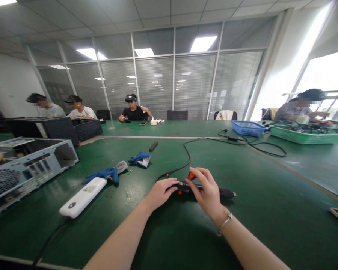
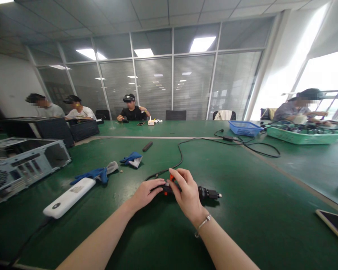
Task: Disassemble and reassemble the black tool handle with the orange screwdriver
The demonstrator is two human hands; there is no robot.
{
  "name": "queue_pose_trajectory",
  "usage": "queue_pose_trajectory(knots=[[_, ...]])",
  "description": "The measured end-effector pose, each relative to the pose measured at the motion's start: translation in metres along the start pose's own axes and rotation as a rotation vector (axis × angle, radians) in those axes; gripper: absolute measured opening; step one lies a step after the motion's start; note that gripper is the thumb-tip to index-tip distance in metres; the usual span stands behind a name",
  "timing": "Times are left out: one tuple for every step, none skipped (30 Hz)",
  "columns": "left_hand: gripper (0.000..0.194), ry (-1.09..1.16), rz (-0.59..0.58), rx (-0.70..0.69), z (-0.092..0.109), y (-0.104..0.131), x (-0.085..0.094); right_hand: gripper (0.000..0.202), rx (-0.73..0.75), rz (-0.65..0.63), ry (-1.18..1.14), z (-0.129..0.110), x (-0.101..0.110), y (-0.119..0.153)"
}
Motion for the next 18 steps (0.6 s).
queue_pose_trajectory(knots=[[0.028,0.008,0.000,0.008,-0.0005,0.0001,0.0003,0.051,0.014,0.006,-0.007,-0.0008,0.0003,0.0006],[0.029,0.014,-0.002,0.014,-0.0008,0.0001,0.0007,0.051,0.032,-0.003,-0.025,-0.0020,0.0002,0.0013],[0.029,0.020,-0.005,0.018,-0.0011,0.0002,0.0011,0.053,0.051,-0.020,-0.048,-0.0036,-0.0003,0.0021],[0.030,0.025,-0.009,0.020,-0.0013,0.0003,0.0014,0.055,0.068,-0.043,-0.069,-0.0055,-0.0011,0.0028],[0.030,0.030,-0.015,0.021,-0.0015,0.0004,0.0016,0.057,0.081,-0.064,-0.083,-0.0073,-0.0019,0.0034],[0.030,0.033,-0.020,0.022,-0.0016,0.0005,0.0018,0.058,0.086,-0.079,-0.087,-0.0088,-0.0028,0.0039],[0.030,0.035,-0.022,0.023,-0.0018,0.0006,0.0020,0.058,0.085,-0.082,-0.079,-0.0098,-0.0034,0.0043],[0.030,0.034,-0.022,0.025,-0.0020,0.0007,0.0021,0.057,0.082,-0.073,-0.062,-0.0102,-0.0037,0.0044],[0.030,0.033,-0.020,0.028,-0.0022,0.0007,0.0021,0.055,0.078,-0.053,-0.041,-0.0099,-0.0036,0.0045],[0.029,0.030,-0.015,0.033,-0.0025,0.0007,0.0022,0.052,0.075,-0.029,-0.021,-0.0092,-0.0033,0.0045],[0.029,0.027,-0.007,0.040,-0.0028,0.0007,0.0022,0.051,0.074,-0.010,-0.005,-0.0081,-0.0031,0.0046],[0.029,0.022,0.001,0.048,-0.0030,0.0006,0.0023,0.049,0.073,0.000,0.006,-0.0069,-0.0029,0.0047],[0.029,0.016,0.007,0.059,-0.0032,0.0004,0.0024,0.049,0.068,0.000,0.011,-0.0057,-0.0029,0.0049],[0.029,0.010,0.014,0.071,-0.0035,0.0003,0.0026,0.050,0.057,-0.009,0.011,-0.0047,-0.0030,0.0051],[0.029,0.003,0.019,0.082,-0.0037,0.0003,0.0028,0.052,0.043,-0.025,0.007,-0.0040,-0.0032,0.0053],[0.029,-0.003,0.021,0.091,-0.0040,0.0003,0.0029,0.054,0.028,-0.040,0.001,-0.0036,-0.0035,0.0055],[0.028,-0.007,0.020,0.096,-0.0043,0.0004,0.0030,0.056,0.019,-0.050,-0.006,-0.0037,-0.0036,0.0056],[0.028,-0.008,0.019,0.097,-0.0046,0.0005,0.0030,0.057,0.018,-0.054,-0.013,-0.0041,-0.0036,0.0057]])
Point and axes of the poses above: each hand's wrist, its own y-axis away from the middle knuckle, its own x-axis out of the back of the hand, z = x × y, the point moved 3 cm from there along -y, towards the middle knuckle, and after that the axes turned 6 degrees about y, right-handed, at the moved point
